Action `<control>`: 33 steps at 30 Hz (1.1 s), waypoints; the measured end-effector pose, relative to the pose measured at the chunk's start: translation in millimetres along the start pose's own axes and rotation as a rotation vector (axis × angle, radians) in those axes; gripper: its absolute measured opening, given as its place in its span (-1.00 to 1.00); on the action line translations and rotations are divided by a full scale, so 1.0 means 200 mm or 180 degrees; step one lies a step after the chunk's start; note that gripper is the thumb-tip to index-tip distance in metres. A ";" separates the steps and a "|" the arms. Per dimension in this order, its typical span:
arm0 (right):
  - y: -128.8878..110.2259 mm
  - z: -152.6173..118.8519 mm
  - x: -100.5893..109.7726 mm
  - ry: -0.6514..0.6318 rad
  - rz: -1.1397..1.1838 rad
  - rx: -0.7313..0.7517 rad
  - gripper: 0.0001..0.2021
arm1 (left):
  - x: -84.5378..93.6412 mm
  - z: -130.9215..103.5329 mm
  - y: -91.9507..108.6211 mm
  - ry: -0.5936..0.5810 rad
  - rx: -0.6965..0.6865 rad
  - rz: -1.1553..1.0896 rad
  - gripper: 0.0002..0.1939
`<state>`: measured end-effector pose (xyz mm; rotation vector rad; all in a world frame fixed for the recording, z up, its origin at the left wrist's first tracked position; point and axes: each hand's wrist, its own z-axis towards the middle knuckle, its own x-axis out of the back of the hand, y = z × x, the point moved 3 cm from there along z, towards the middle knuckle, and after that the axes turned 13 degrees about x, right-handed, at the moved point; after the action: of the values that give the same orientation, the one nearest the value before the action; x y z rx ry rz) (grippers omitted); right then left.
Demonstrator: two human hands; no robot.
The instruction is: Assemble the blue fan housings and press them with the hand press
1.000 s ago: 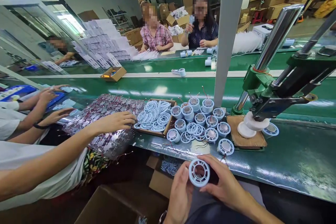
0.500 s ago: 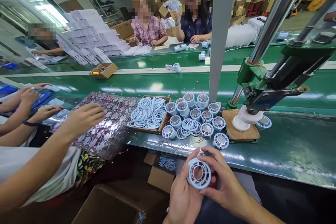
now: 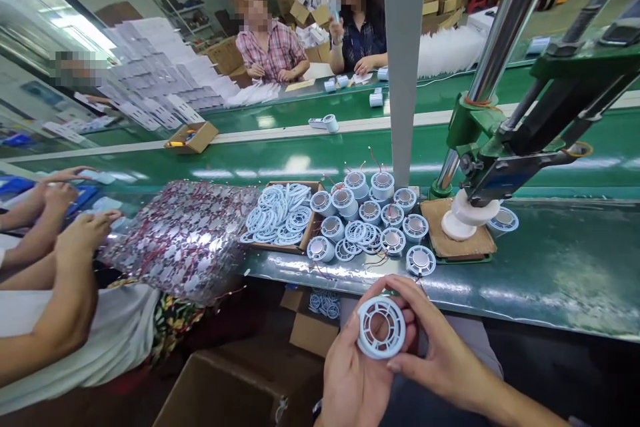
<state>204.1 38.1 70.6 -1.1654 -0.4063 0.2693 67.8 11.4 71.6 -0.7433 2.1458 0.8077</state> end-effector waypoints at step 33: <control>-0.03 0.00 0.00 0.0196 0.0208 0.0314 -0.40 | -0.10 -0.09 0.01 -0.0451 -0.0366 0.0264 -0.42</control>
<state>203.1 36.3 75.5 -1.0886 -0.2981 0.3063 70.5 4.2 98.2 -0.6381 2.0276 1.0043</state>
